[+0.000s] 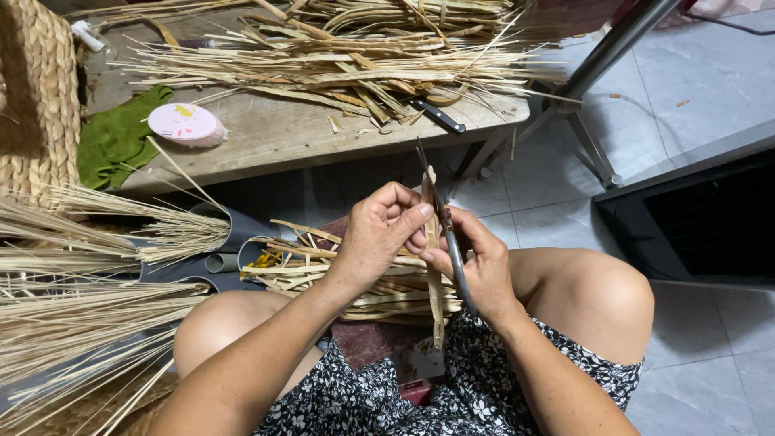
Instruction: The person sits on a chair with dried palm leaf strips on their lap and trims the edges off each strip using scissors. They cut the strips one at a time, place the trimmed strips on their lap, and set the cut-off pieces aside.
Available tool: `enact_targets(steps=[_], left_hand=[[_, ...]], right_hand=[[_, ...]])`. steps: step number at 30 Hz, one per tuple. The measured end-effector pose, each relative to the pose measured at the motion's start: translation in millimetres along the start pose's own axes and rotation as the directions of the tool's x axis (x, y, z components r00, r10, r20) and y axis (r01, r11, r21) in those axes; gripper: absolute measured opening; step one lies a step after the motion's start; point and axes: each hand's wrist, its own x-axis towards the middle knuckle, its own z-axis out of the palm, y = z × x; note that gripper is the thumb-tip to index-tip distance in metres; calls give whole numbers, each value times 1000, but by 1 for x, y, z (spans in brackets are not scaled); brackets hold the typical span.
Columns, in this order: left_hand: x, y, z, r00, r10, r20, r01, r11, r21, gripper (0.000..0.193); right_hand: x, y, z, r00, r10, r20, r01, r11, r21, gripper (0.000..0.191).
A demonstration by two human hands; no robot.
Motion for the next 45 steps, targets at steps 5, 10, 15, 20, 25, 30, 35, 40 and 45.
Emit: enact_targets(steps=[5,10,15,20,25,30,35,40,45], left_hand=[[0,-1,0,1000,-10,4,9,999,53,20],[1,-1,0,1000,15,7,-16,998,53,19],[5,8,-1,1000,5,-6,-5,1000,-11,19],[6,19,-7,975,-98,202,132,977,-165,31],[9,16,-11,957,-133,259,187,963,-196,26],[14,0,-12,996,-1,84,8,997,-80,18],[16,-8,-17,997,54,-61,-52,998,38,16],[18,-9,-17,997,59,-47,-57,998,33,17],[19,-9,-17,998,52,-28,-51,998,41,18]], right_hand=[[-3,9,-2,1000,4,-13,-3,999,36,58],[-2,11,-1,990,133,-43,-117,957,266,45],[6,7,-8,992,116,46,-125,926,356,44],[11,3,-12,941,243,236,-339,701,627,42],[10,1,-13,920,238,311,-386,688,615,41],[8,0,-7,962,224,153,-271,827,493,38],[5,1,-8,984,144,106,-165,960,227,41],[2,4,-4,978,144,150,-163,978,129,46],[2,6,-3,976,172,132,-189,974,129,47]])
